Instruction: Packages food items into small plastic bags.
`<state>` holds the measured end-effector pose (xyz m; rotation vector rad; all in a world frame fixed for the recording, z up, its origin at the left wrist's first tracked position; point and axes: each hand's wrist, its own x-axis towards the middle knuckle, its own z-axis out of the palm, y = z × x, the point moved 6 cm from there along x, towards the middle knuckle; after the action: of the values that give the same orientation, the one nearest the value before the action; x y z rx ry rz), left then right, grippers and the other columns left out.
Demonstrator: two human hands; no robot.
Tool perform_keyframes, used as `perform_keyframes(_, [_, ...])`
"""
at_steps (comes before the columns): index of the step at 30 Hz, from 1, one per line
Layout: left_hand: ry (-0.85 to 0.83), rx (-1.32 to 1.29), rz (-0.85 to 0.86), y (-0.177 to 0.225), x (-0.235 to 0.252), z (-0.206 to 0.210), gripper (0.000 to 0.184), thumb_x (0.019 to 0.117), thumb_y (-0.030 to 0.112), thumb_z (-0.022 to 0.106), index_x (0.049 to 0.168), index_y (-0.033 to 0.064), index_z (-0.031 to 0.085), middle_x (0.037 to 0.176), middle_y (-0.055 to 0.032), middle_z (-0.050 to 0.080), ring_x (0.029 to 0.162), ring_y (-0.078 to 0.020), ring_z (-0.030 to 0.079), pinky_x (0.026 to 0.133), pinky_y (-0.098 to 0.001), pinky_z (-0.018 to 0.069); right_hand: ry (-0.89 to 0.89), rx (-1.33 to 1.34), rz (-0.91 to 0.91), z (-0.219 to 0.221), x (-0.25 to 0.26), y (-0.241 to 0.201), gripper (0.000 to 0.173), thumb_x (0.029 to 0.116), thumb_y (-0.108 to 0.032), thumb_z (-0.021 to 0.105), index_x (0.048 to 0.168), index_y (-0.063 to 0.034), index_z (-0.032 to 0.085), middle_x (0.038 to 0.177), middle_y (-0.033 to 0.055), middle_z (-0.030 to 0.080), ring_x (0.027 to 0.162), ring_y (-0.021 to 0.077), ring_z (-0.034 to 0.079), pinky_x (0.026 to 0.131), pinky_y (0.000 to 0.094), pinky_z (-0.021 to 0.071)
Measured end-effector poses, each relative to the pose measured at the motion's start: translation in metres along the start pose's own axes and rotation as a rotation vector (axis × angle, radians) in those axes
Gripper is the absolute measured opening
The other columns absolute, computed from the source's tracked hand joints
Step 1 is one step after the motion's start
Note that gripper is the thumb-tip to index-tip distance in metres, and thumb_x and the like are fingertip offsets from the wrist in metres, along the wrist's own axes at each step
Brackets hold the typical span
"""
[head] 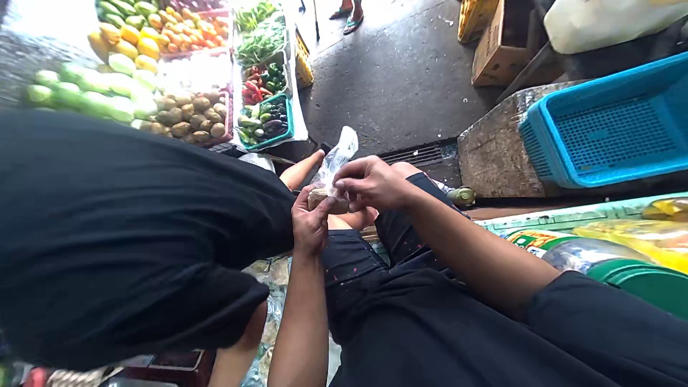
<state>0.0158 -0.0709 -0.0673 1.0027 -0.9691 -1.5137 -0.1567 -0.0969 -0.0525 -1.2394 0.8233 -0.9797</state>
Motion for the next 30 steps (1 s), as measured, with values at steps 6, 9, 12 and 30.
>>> perform_keyframes(6, [0.026,-0.002,0.05,0.005,0.005,0.005,0.032,0.0874,-0.003,0.072,0.118,0.0041,0.066,0.105,-0.0121,0.07,0.093,-0.0199,0.07,0.084,-0.0405,0.0608,-0.003,-0.02,-0.006,-0.001,-0.003,-0.004,0.016,0.1013,-0.014,0.062,0.102,-0.0022,0.074,0.082,0.0068,0.073,0.066,0.014,0.069,0.064,0.0328,0.0614])
perform_keyframes(9, [0.047,0.071,0.073,0.009,0.005,0.006,0.031,0.0855,-0.004,0.074,0.116,0.0006,0.066,0.104,-0.0143,0.071,0.094,-0.0214,0.071,0.085,-0.0408,0.0611,0.08,0.022,0.041,-0.016,0.001,-0.001,0.023,0.1024,-0.023,0.062,0.1,-0.003,0.073,0.082,0.0062,0.073,0.064,0.0125,0.065,0.057,0.0288,0.0549])
perform_keyframes(12, [0.044,0.202,0.103,0.014,0.004,0.013,0.031,0.0815,-0.006,0.078,0.11,0.0001,0.069,0.102,-0.0131,0.072,0.091,-0.0211,0.071,0.084,-0.04,0.0624,0.046,-0.015,0.089,-0.007,0.003,0.004,0.021,0.0983,-0.025,0.069,0.094,-0.0047,0.072,0.075,0.0048,0.069,0.062,0.0125,0.063,0.057,0.0318,0.0546])
perform_keyframes(30, [0.054,-0.002,0.052,0.029,-0.003,-0.012,0.01,0.087,0.007,0.079,0.097,0.0035,0.077,0.091,-0.011,0.075,0.08,-0.0166,0.073,0.076,-0.0363,0.0628,-0.025,-0.093,-0.042,-0.001,0.0,-0.003,0.006,0.0935,-0.009,0.073,0.096,-0.0052,0.075,0.087,0.0034,0.075,0.076,0.0105,0.072,0.072,0.032,0.0638])
